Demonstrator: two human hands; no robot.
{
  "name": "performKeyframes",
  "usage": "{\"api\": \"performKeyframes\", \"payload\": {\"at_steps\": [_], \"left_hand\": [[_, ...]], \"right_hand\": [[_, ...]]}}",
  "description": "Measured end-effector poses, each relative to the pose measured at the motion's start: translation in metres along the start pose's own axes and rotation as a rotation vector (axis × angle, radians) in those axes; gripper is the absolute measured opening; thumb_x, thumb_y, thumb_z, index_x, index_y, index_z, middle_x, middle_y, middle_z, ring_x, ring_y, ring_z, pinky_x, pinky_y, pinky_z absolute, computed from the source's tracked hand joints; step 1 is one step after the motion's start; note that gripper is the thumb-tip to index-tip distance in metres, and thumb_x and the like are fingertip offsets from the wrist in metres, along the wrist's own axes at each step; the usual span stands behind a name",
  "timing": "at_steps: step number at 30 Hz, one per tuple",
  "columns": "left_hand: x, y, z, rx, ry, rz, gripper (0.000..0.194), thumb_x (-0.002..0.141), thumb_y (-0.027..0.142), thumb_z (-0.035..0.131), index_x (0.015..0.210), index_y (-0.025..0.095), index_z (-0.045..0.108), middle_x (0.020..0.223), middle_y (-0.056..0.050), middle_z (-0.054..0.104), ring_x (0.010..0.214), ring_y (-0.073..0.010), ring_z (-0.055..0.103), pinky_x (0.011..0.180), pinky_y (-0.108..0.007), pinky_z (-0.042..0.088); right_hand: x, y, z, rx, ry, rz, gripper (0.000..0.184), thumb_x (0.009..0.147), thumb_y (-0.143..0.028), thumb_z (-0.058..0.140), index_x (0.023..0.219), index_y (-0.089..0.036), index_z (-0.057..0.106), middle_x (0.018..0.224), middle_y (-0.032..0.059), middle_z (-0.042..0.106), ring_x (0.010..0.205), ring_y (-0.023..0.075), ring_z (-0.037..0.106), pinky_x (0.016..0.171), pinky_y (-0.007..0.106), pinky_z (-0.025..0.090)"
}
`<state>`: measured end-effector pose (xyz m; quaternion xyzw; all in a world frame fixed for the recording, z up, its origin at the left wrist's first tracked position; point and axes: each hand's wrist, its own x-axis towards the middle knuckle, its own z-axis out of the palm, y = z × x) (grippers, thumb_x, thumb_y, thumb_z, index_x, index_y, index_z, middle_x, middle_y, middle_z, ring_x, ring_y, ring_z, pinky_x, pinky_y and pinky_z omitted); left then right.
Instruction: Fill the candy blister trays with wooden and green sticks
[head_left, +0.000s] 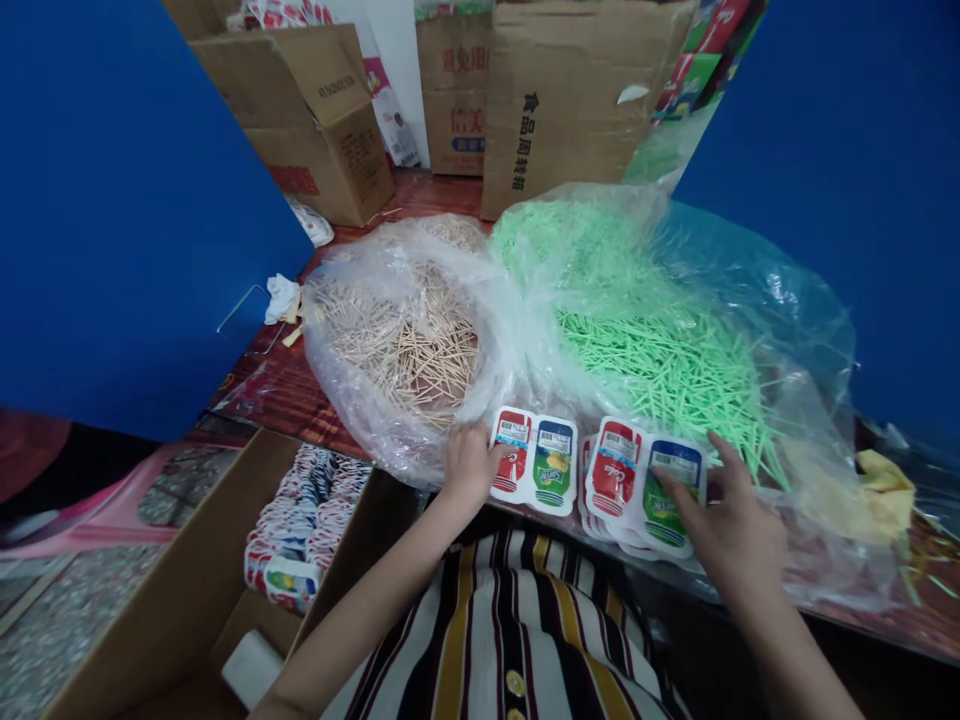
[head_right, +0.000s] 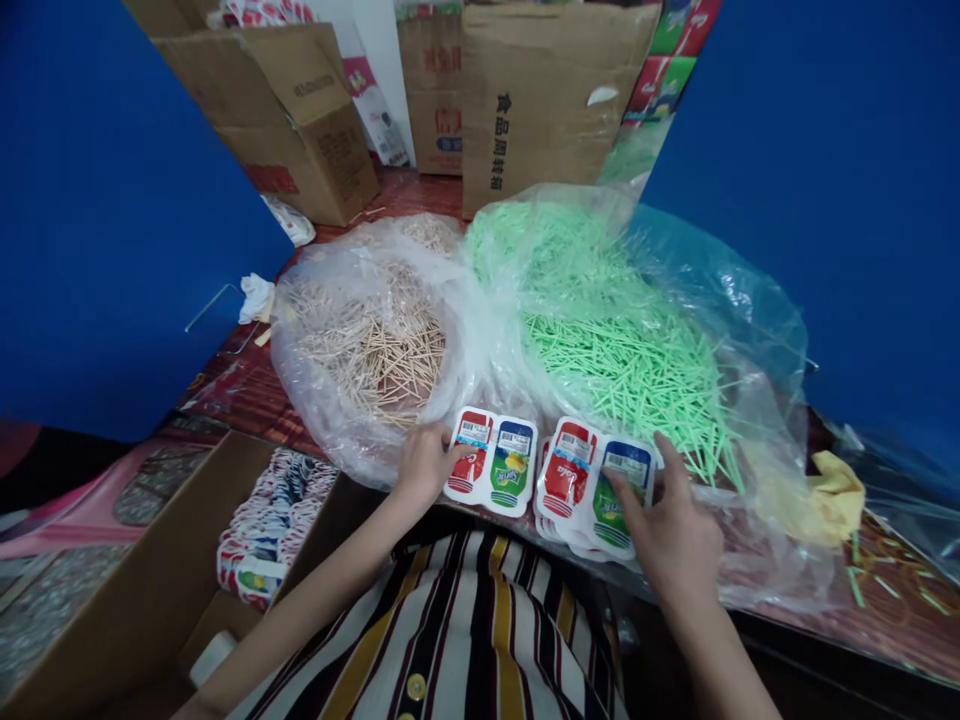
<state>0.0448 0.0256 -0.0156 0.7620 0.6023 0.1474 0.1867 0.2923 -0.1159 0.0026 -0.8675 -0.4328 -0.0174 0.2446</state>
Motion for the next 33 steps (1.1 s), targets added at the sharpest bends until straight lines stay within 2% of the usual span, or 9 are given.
{"api": "performKeyframes", "payload": {"at_steps": [4,8,11,14,18,21,26,28,33], "left_hand": [[0.003,-0.003,0.005,-0.132,0.028,-0.062,0.026,0.073,0.039,0.068,0.061,0.018,0.062,0.059,-0.002,0.060,0.059,-0.0164,0.051,0.057,-0.027,0.029],[0.002,-0.003,0.005,-0.157,0.055,-0.065,0.022,0.074,0.033,0.067,0.060,0.017,0.062,0.059,-0.002,0.060,0.057,-0.0158,0.050,0.056,-0.027,0.028],[-0.002,-0.002,0.002,-0.096,0.090,0.009,0.019,0.080,0.029,0.063,0.065,0.017,0.063,0.065,-0.005,0.063,0.063,-0.0178,0.054,0.060,-0.028,0.032],[-0.006,-0.002,-0.002,-0.050,0.120,0.138,0.019,0.085,0.024,0.055,0.070,0.017,0.064,0.072,-0.007,0.066,0.071,-0.0200,0.057,0.066,-0.030,0.036],[-0.008,-0.004,-0.002,-0.043,0.175,0.251,0.024,0.090,0.022,0.047,0.075,0.016,0.065,0.077,-0.009,0.066,0.076,-0.0211,0.058,0.070,-0.031,0.040],[-0.007,-0.008,0.001,-0.081,0.202,0.277,0.022,0.090,0.022,0.048,0.077,0.016,0.065,0.077,-0.008,0.065,0.076,-0.0204,0.058,0.072,-0.031,0.041],[-0.005,-0.007,-0.003,-0.212,0.249,0.226,0.013,0.083,0.030,0.062,0.087,0.017,0.064,0.083,-0.006,0.064,0.079,-0.0207,0.057,0.071,-0.030,0.041],[-0.005,-0.002,-0.009,-0.268,0.262,0.206,0.011,0.083,0.027,0.061,0.077,0.018,0.062,0.080,-0.005,0.062,0.079,-0.0198,0.055,0.070,-0.029,0.039],[-0.003,0.007,-0.016,-0.548,0.166,0.138,0.023,0.085,0.028,0.055,0.064,0.018,0.054,0.064,0.001,0.054,0.065,-0.0146,0.050,0.062,-0.025,0.036]], "right_hand": [[0.011,-0.004,0.000,-0.213,0.148,-0.242,0.061,0.083,-0.056,0.050,0.127,-0.015,0.055,0.120,0.0218,0.054,0.102,0.0391,0.056,0.076,0.050,0.048],[0.026,-0.024,-0.001,-0.080,0.231,-0.465,0.037,0.086,-0.042,0.055,0.113,-0.018,0.064,0.117,0.0168,0.057,0.105,0.0333,0.053,0.091,0.050,0.042],[0.036,-0.055,0.001,0.106,0.137,-0.639,0.026,0.087,-0.033,0.056,0.108,-0.021,0.064,0.109,0.0117,0.061,0.101,0.0279,0.055,0.090,0.045,0.043],[0.045,-0.090,0.013,0.234,-0.072,-0.783,0.025,0.089,-0.030,0.053,0.111,-0.023,0.062,0.102,0.0093,0.064,0.096,0.0255,0.056,0.087,0.041,0.045],[0.056,-0.123,0.041,0.234,-0.302,-0.834,0.030,0.089,-0.033,0.053,0.114,-0.019,0.060,0.103,0.0116,0.063,0.095,0.0266,0.058,0.081,0.040,0.048],[0.063,-0.133,0.057,0.250,-0.415,-0.830,0.017,0.089,-0.030,0.054,0.093,-0.018,0.065,0.087,0.0082,0.064,0.082,0.0216,0.060,0.072,0.033,0.047],[0.068,-0.138,0.059,0.374,-0.381,-1.004,0.016,0.091,-0.025,0.051,0.082,-0.017,0.062,0.078,0.0056,0.061,0.077,0.0180,0.057,0.071,0.030,0.044],[0.068,-0.141,0.053,0.457,-0.367,-1.060,0.013,0.091,-0.024,0.051,0.085,-0.017,0.060,0.079,0.0050,0.060,0.077,0.0170,0.056,0.071,0.029,0.044],[0.068,-0.151,0.043,0.531,-0.385,-1.031,0.009,0.092,-0.024,0.050,0.089,-0.018,0.057,0.079,0.0036,0.057,0.076,0.0155,0.055,0.069,0.026,0.043]]}}
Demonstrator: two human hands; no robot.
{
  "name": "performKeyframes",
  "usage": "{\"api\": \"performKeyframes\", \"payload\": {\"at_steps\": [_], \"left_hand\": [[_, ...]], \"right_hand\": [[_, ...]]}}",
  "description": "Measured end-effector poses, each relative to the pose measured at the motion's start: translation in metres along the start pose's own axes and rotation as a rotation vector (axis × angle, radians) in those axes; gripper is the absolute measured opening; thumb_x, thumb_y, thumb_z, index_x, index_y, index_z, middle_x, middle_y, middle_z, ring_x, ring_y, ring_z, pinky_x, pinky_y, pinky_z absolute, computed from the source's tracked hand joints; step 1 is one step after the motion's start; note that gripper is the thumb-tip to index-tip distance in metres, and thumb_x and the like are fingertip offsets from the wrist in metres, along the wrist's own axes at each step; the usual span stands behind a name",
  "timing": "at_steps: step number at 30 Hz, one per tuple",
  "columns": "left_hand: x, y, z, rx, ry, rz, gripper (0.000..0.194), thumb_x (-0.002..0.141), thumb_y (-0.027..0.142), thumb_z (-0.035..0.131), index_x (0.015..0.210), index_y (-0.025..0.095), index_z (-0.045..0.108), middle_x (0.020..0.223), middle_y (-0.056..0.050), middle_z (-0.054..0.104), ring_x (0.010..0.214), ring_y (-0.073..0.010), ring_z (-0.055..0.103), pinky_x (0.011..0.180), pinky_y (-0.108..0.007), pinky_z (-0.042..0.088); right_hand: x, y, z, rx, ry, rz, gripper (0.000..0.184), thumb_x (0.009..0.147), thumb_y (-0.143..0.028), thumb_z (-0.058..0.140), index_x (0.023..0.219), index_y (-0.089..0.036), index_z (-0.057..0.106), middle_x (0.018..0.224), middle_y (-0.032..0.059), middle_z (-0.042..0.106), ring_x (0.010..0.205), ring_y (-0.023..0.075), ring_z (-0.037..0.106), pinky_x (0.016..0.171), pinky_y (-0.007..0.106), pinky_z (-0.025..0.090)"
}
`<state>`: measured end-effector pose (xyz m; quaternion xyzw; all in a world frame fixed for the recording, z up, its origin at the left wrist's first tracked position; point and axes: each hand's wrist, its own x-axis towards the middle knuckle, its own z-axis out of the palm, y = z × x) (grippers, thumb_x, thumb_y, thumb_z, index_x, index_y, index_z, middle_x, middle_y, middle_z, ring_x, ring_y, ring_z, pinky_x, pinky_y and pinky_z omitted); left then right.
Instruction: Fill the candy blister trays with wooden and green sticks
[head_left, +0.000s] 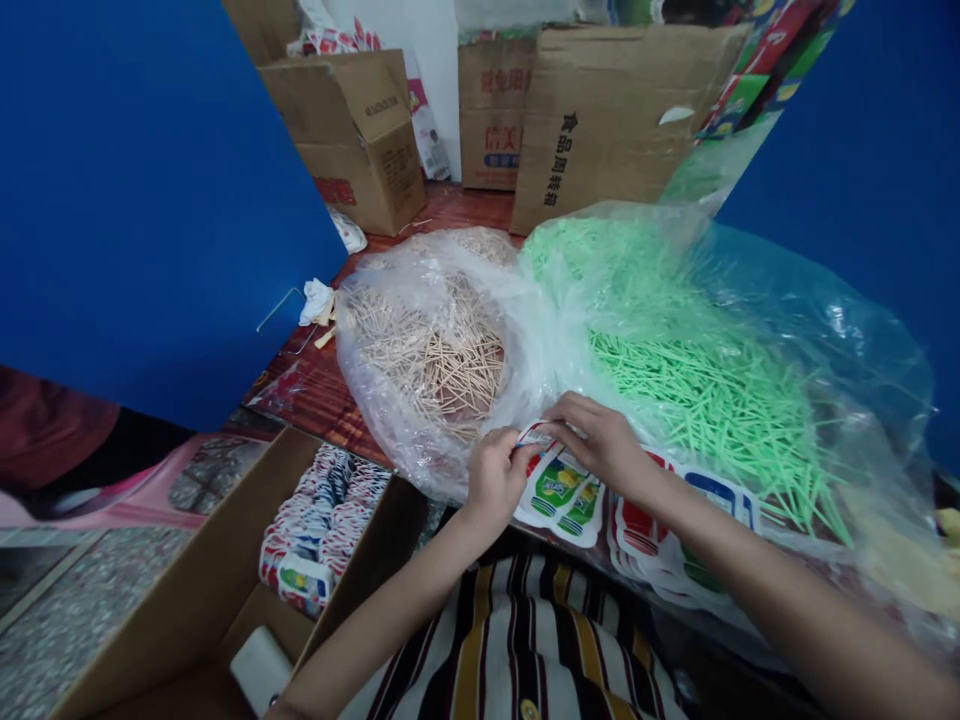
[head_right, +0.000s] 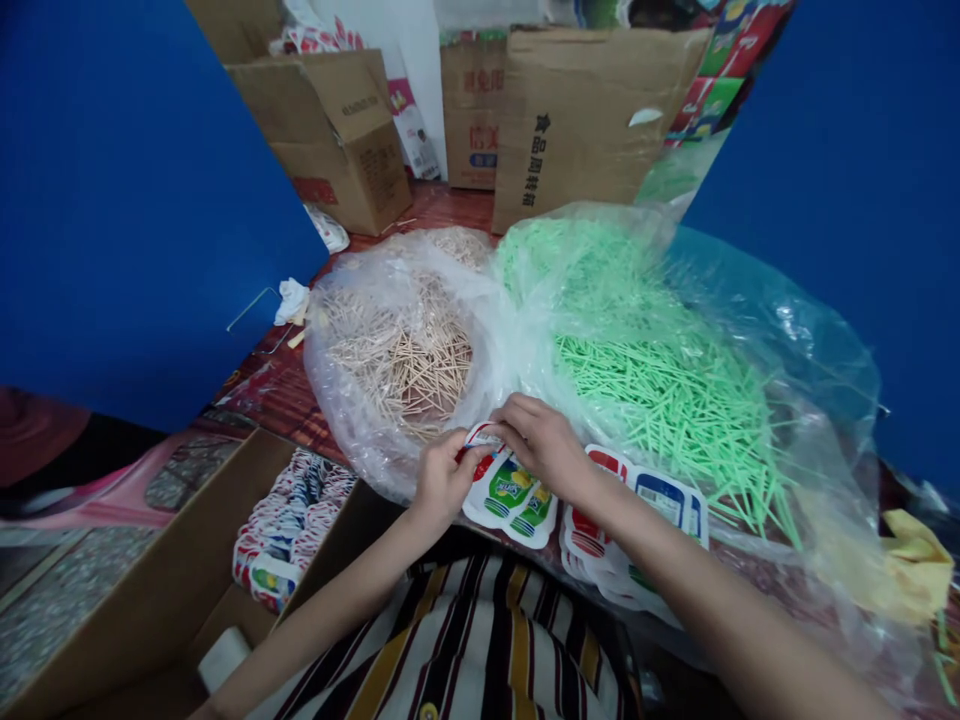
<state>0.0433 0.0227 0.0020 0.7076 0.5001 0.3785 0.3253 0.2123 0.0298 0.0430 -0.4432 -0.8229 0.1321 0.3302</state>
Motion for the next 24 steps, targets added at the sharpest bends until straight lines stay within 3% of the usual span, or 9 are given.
{"api": "performKeyframes", "payload": {"at_steps": [8,13,16,19,21,24], "left_hand": [[0.002,-0.010,-0.004,-0.205,-0.048,-0.108,0.028,0.086,0.034,0.051,0.062,0.019,0.045,0.054,0.005,0.039,0.054,-0.0110,0.036,0.053,-0.023,0.030],[-0.002,-0.022,-0.021,-0.292,-0.054,-0.167,0.026,0.088,0.036,0.046,0.069,0.019,0.051,0.056,0.003,0.047,0.055,-0.0124,0.043,0.055,-0.023,0.035],[-0.006,-0.024,-0.034,-0.313,-0.032,-0.214,0.021,0.088,0.037,0.047,0.080,0.019,0.056,0.060,0.002,0.054,0.058,-0.0142,0.050,0.058,-0.024,0.039],[-0.009,-0.024,-0.045,-0.320,0.033,-0.250,0.019,0.087,0.038,0.049,0.087,0.020,0.055,0.067,0.000,0.059,0.064,-0.0161,0.055,0.063,-0.026,0.043],[-0.012,-0.024,-0.050,-0.318,0.078,-0.263,0.019,0.087,0.039,0.051,0.089,0.020,0.054,0.072,-0.001,0.061,0.067,-0.0164,0.057,0.067,-0.027,0.045],[-0.015,-0.025,-0.058,-0.360,0.069,-0.294,0.019,0.086,0.039,0.053,0.085,0.020,0.054,0.070,0.000,0.061,0.065,-0.0150,0.056,0.065,-0.026,0.045]], "right_hand": [[0.018,-0.004,0.009,-0.047,-0.069,0.065,0.018,0.094,-0.028,0.044,0.085,-0.017,0.054,0.078,0.0039,0.053,0.074,0.0163,0.054,0.067,0.027,0.041],[0.041,-0.007,0.015,0.131,-0.191,0.077,0.027,0.092,-0.037,0.047,0.078,-0.016,0.056,0.074,0.0025,0.057,0.070,0.0144,0.055,0.065,0.025,0.041],[0.070,0.001,0.024,0.201,-0.277,0.178,0.040,0.096,-0.043,0.035,0.081,-0.015,0.059,0.077,0.0029,0.063,0.071,0.0137,0.059,0.066,0.023,0.044],[0.107,0.016,0.044,-0.135,-0.357,0.323,0.045,0.099,-0.040,0.024,0.098,-0.016,0.062,0.098,0.0054,0.067,0.090,0.0140,0.061,0.080,0.022,0.044],[0.128,0.025,0.061,-0.255,-0.386,0.403,0.038,0.095,-0.040,0.039,0.104,-0.012,0.063,0.111,0.0126,0.065,0.104,0.0200,0.059,0.089,0.026,0.041],[0.150,0.033,0.085,-0.396,-0.451,0.542,0.050,0.076,-0.046,0.067,0.102,-0.003,0.066,0.116,0.0271,0.060,0.115,0.0361,0.052,0.094,0.042,0.040]]}}
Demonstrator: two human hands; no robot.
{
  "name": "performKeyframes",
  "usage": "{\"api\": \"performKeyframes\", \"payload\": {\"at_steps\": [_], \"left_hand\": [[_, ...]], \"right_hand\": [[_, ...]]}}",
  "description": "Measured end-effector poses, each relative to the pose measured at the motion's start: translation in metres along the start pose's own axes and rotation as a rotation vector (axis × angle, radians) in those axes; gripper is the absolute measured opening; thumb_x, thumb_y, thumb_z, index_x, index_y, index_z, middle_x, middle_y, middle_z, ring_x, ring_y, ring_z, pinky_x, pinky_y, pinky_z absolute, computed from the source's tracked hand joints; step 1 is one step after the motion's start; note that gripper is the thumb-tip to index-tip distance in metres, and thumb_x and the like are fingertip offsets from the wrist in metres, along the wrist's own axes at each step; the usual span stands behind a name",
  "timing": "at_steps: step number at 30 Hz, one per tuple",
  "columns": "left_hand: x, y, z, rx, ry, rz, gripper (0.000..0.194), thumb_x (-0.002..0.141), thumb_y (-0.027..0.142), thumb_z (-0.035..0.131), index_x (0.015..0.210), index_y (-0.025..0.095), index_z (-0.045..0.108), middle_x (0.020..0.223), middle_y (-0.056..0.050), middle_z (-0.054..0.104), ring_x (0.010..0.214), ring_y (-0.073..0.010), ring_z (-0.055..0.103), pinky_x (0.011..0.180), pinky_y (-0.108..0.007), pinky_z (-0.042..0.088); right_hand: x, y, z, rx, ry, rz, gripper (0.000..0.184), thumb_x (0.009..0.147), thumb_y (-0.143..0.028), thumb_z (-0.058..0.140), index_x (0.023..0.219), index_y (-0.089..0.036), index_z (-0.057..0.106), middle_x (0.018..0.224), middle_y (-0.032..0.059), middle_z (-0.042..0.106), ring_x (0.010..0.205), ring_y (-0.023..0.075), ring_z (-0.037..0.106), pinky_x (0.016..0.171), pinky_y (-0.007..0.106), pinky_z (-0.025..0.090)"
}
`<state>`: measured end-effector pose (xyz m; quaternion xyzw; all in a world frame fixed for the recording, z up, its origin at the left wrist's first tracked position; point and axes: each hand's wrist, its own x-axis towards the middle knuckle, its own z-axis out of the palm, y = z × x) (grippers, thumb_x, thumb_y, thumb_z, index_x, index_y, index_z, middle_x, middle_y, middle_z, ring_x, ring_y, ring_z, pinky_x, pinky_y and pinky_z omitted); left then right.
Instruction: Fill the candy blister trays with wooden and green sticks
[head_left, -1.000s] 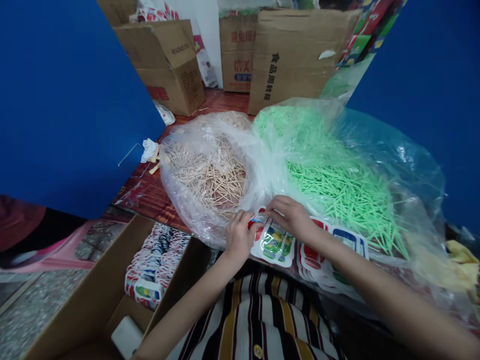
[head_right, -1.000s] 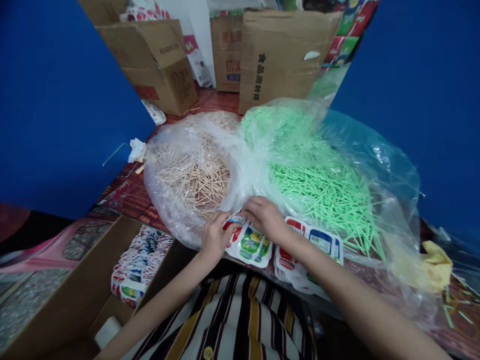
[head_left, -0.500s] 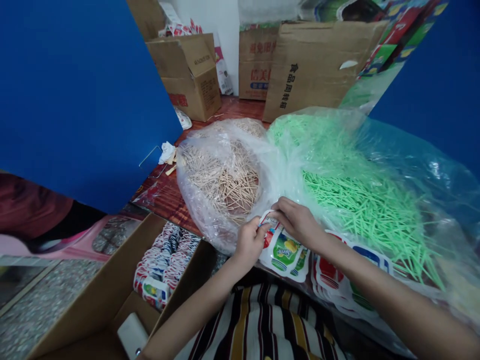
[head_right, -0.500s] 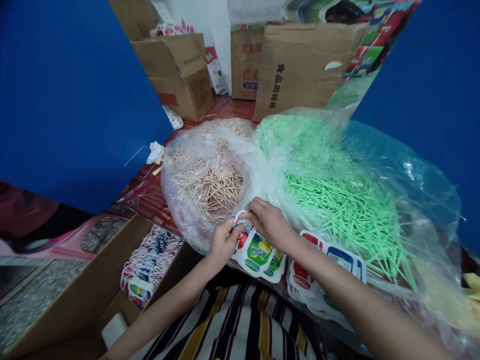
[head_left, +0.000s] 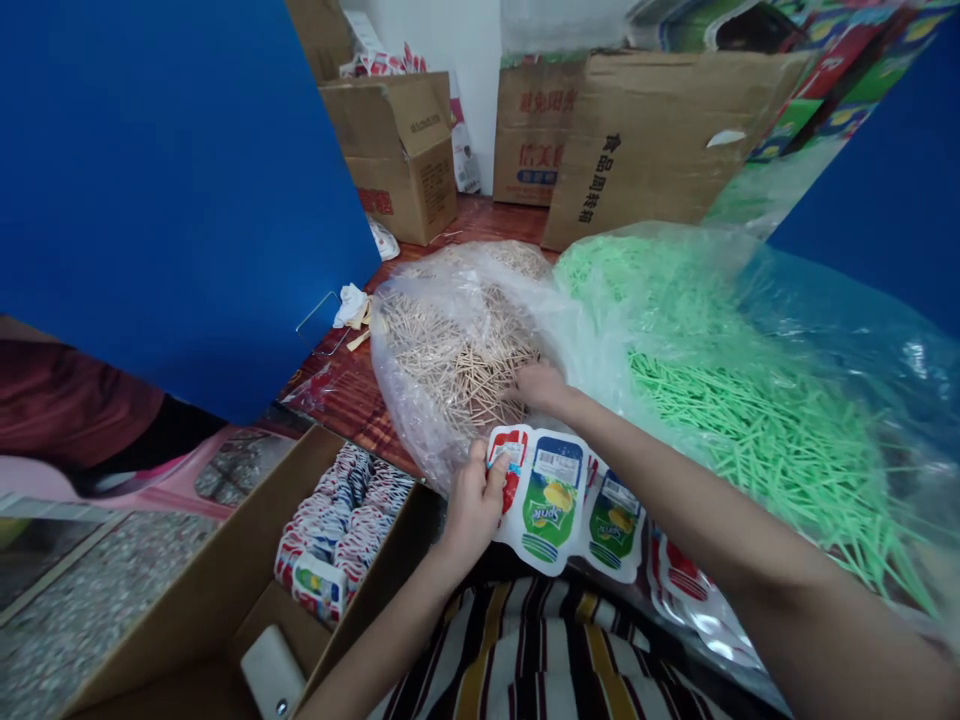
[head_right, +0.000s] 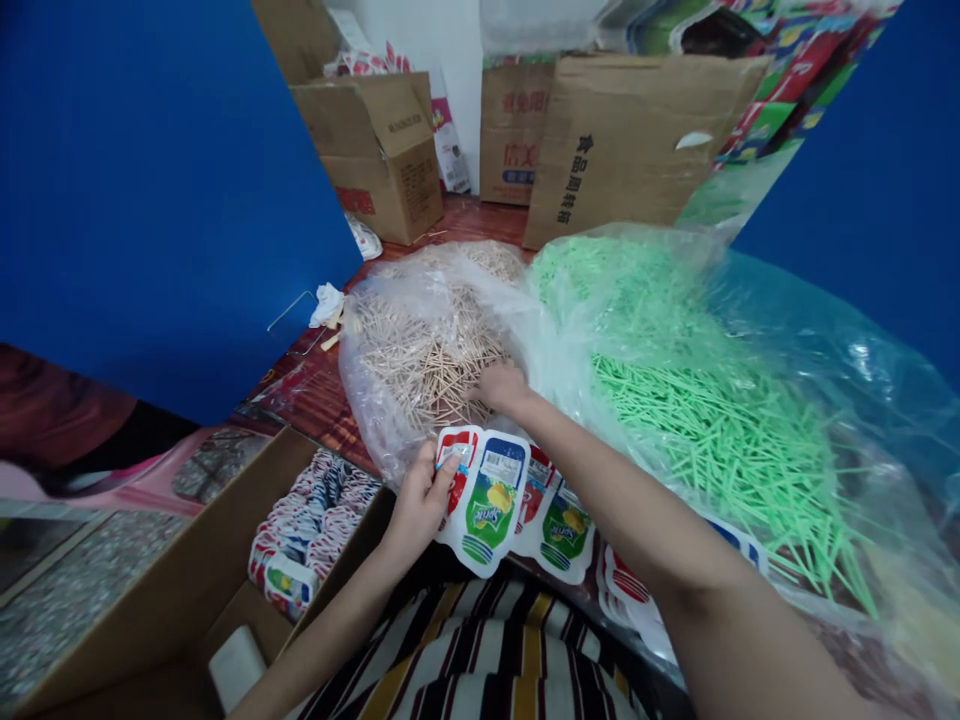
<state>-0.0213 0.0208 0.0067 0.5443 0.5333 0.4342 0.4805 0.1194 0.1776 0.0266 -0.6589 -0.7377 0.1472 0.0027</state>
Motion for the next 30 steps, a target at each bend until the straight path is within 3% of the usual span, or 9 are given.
{"api": "performKeyframes", "payload": {"at_steps": [2,4,7,11,17,23,26,30], "left_hand": [[-0.001,-0.001,-0.006,-0.078,-0.055,-0.068,0.020,0.084,0.039,0.056,0.081,0.019,0.055,0.067,0.001,0.059,0.059,-0.0131,0.053,0.059,-0.024,0.044],[-0.001,-0.003,-0.011,-0.156,-0.088,-0.147,0.023,0.081,0.039,0.058,0.075,0.018,0.054,0.063,0.002,0.057,0.054,-0.0114,0.050,0.053,-0.022,0.041],[-0.001,-0.008,-0.014,-0.202,-0.089,-0.189,0.024,0.081,0.039,0.059,0.072,0.017,0.053,0.062,0.003,0.056,0.054,-0.0109,0.050,0.052,-0.021,0.040],[0.000,-0.012,-0.012,-0.200,-0.105,-0.122,0.020,0.085,0.037,0.053,0.082,0.017,0.055,0.071,0.001,0.060,0.062,-0.0127,0.054,0.059,-0.023,0.044],[-0.001,-0.012,-0.010,-0.073,0.024,-0.043,0.017,0.084,0.035,0.055,0.088,0.019,0.055,0.082,-0.002,0.065,0.076,-0.0171,0.060,0.070,-0.027,0.047],[0.001,-0.009,-0.009,-0.183,0.046,-0.106,0.023,0.077,0.038,0.064,0.074,0.018,0.052,0.066,0.002,0.060,0.059,-0.0128,0.054,0.057,-0.023,0.044],[0.002,-0.009,-0.009,-0.285,0.011,-0.169,0.028,0.073,0.038,0.068,0.065,0.017,0.050,0.058,0.004,0.056,0.050,-0.0096,0.049,0.051,-0.021,0.040],[0.002,-0.010,-0.008,-0.277,-0.037,-0.159,0.029,0.075,0.040,0.066,0.066,0.015,0.056,0.060,0.002,0.059,0.053,-0.0100,0.050,0.052,-0.021,0.040]], "right_hand": [[0.011,-0.009,0.005,-0.060,-0.035,0.070,0.059,0.065,-0.044,0.077,0.103,-0.001,0.066,0.116,0.0307,0.059,0.118,0.0418,0.048,0.095,0.049,0.039],[0.019,-0.018,0.008,-0.086,-0.073,0.095,0.055,0.065,-0.038,0.078,0.105,-0.002,0.065,0.115,0.0283,0.060,0.115,0.0392,0.052,0.093,0.047,0.041],[0.029,-0.029,0.011,-0.087,-0.152,0.082,0.038,0.075,-0.032,0.071,0.103,-0.007,0.065,0.107,0.0174,0.065,0.100,0.0267,0.062,0.084,0.038,0.049],[0.034,-0.031,0.016,-0.073,-0.182,0.032,0.028,0.089,-0.032,0.056,0.110,-0.014,0.059,0.111,0.0084,0.061,0.096,0.0182,0.061,0.083,0.039,0.051],[0.016,-0.011,0.012,0.062,-0.104,-0.095,0.022,0.066,-0.022,0.074,0.084,-0.009,0.071,0.085,0.0139,0.070,0.085,0.0254,0.066,0.072,0.027,0.049],[-0.006,0.006,0.011,0.306,-0.006,-0.260,0.017,0.071,-0.020,0.064,0.085,-0.013,0.071,0.078,0.0033,0.071,0.077,0.0200,0.065,0.067,0.023,0.047],[-0.011,0.010,0.016,0.419,0.083,-0.304,0.023,0.080,-0.021,0.057,0.098,-0.013,0.067,0.093,0.0047,0.071,0.087,0.0189,0.064,0.075,0.023,0.046],[-0.013,0.014,0.027,0.513,0.131,-0.312,0.025,0.080,-0.028,0.060,0.098,-0.011,0.064,0.097,0.0098,0.070,0.090,0.0221,0.063,0.082,0.029,0.044]]}}
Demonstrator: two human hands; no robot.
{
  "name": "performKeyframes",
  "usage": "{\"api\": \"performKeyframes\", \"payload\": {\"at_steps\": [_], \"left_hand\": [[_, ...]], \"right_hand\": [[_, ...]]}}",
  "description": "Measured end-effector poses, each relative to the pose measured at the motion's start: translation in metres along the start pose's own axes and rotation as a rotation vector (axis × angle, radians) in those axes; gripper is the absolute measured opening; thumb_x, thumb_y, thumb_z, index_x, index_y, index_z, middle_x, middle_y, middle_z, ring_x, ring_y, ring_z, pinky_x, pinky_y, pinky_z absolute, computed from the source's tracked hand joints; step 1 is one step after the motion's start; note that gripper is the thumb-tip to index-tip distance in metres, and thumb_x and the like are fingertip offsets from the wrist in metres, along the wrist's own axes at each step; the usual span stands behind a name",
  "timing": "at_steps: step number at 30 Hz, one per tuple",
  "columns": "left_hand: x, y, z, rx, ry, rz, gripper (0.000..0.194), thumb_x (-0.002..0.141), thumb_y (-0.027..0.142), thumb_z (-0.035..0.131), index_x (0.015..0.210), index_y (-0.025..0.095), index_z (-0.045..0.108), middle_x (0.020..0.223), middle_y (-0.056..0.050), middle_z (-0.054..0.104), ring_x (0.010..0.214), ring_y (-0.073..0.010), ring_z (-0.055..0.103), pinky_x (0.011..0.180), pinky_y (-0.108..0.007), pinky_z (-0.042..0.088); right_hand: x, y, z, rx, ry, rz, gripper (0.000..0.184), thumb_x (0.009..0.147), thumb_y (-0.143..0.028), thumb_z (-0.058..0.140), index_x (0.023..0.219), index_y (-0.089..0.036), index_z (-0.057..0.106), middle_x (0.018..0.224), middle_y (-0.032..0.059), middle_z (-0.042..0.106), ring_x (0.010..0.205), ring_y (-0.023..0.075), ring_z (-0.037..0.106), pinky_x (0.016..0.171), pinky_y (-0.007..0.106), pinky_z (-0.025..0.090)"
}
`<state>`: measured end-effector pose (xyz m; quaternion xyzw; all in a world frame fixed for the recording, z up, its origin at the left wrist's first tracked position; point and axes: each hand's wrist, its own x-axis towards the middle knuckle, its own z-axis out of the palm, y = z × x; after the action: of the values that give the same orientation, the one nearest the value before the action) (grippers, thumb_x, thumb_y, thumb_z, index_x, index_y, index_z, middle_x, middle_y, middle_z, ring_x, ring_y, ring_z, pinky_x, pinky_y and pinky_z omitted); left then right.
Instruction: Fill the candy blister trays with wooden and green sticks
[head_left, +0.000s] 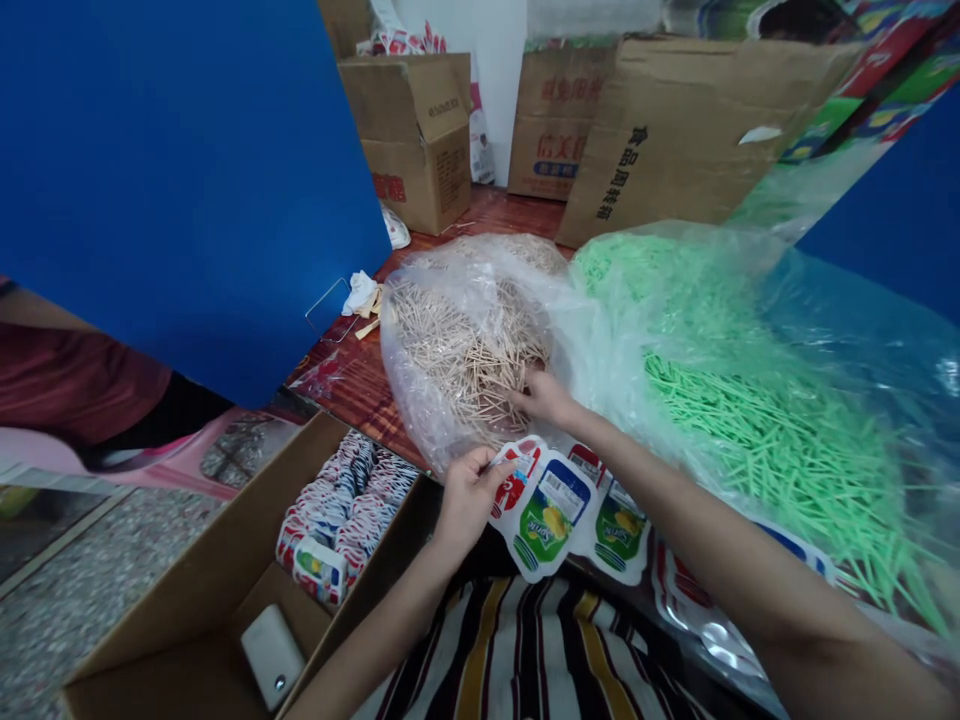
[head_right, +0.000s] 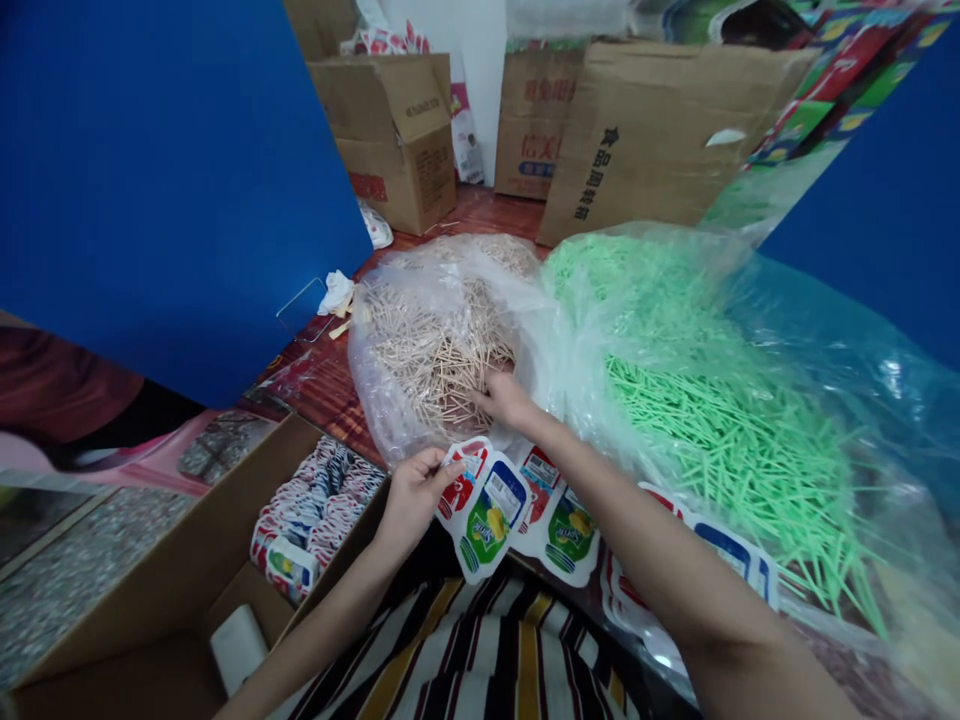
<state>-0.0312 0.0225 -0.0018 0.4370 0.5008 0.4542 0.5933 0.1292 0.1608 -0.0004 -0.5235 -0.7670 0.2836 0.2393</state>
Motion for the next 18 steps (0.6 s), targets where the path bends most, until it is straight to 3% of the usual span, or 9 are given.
{"api": "performKeyframes", "payload": {"at_steps": [3,9,13,18], "left_hand": [[-0.002,-0.001,0.001,0.032,-0.006,0.020,0.029,0.079,0.042,0.061,0.069,0.015,0.056,0.061,0.003,0.057,0.054,-0.0106,0.050,0.054,-0.022,0.040],[-0.003,0.001,0.001,0.128,-0.015,0.112,0.023,0.089,0.039,0.049,0.082,0.018,0.055,0.072,0.001,0.060,0.066,-0.0131,0.053,0.064,-0.023,0.042],[-0.002,0.002,0.000,0.245,0.044,0.196,0.015,0.090,0.033,0.047,0.087,0.020,0.051,0.079,0.000,0.062,0.075,-0.0152,0.056,0.072,-0.025,0.043],[0.001,-0.003,0.000,0.216,0.071,0.169,0.015,0.086,0.033,0.053,0.082,0.019,0.050,0.071,0.002,0.061,0.064,-0.0133,0.055,0.063,-0.024,0.043]], "right_hand": [[0.001,0.006,0.006,0.092,0.038,0.021,0.026,0.084,-0.033,0.056,0.100,-0.014,0.062,0.100,0.0094,0.069,0.093,0.0216,0.061,0.084,0.030,0.044],[0.007,0.011,0.010,0.342,0.086,0.115,0.028,0.084,-0.041,0.054,0.081,-0.015,0.063,0.084,0.0065,0.068,0.082,0.0203,0.062,0.079,0.030,0.047],[0.008,0.005,0.009,0.568,0.124,0.219,0.032,0.087,-0.046,0.048,0.079,-0.017,0.060,0.072,0.0064,0.066,0.071,0.0189,0.062,0.071,0.032,0.052],[0.008,-0.004,0.001,0.802,0.019,0.345,0.016,0.087,-0.027,0.051,0.073,-0.019,0.051,0.063,0.0041,0.062,0.063,0.0177,0.064,0.070,0.037,0.056]]}}
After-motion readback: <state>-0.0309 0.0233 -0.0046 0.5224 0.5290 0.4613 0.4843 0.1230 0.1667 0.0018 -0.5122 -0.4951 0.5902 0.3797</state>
